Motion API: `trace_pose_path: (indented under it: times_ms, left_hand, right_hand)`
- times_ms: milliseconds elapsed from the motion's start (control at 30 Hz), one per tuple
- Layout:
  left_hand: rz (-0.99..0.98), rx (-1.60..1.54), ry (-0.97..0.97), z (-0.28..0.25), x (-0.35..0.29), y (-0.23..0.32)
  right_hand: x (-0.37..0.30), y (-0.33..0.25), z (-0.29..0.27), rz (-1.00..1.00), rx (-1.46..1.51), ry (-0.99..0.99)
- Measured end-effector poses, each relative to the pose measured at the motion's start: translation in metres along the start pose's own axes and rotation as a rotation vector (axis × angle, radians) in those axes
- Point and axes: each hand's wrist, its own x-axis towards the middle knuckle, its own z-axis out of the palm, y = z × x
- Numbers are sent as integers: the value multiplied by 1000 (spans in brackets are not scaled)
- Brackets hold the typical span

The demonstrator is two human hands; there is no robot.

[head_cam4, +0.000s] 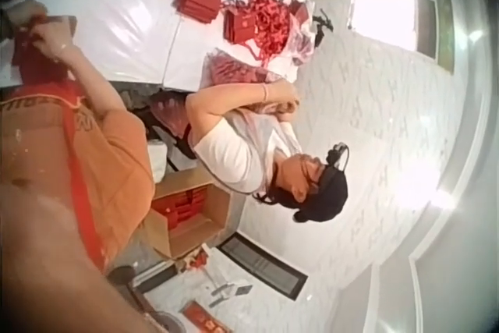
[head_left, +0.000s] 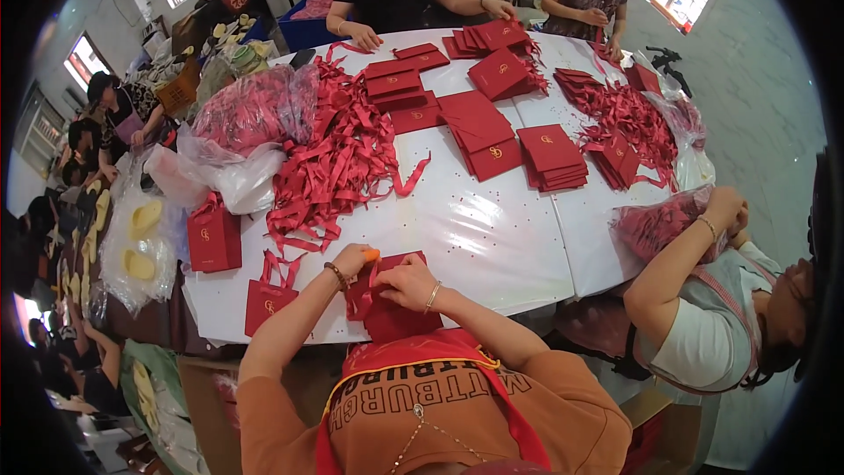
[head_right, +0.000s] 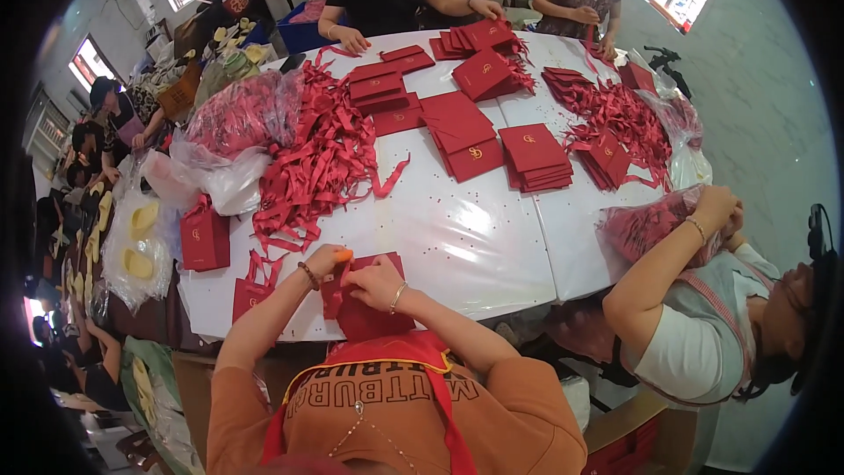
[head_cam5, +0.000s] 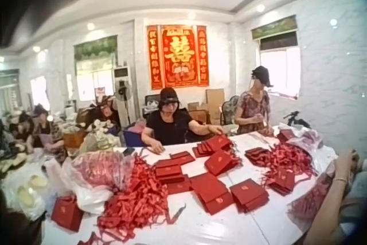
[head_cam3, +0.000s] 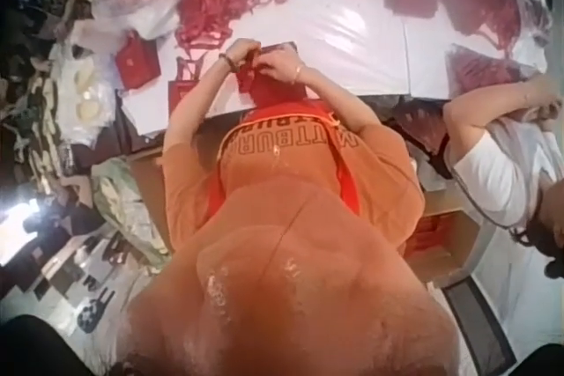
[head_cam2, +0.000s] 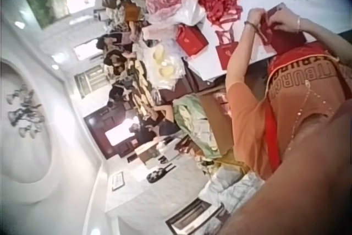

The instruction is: Assembling and applying adhesive tape to red gift bags at a production table.

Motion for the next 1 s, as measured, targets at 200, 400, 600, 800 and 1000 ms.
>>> trace_pose_path:
  times_ms: [200, 400, 600, 800, 1000]
  left_hand:
    - [72, -163, 178, -8, -10, -25]
    - [234, 2, 66, 14, -60, -30]
    - [243, -130, 25, 2, -79, -48]
    - [110, -30, -59, -43, -134, -32]
    - [343, -624, 81, -71, -165, -47]
  right_hand:
    - [5, 0, -5, 244, -60, -65]
    - [8, 4, -6, 315, -127, -154]
    - [8, 14, 3, 367, -158, -129]
    - [7, 24, 9, 381, -168, -144]
    - [12, 30, 9, 394, -187, -138]
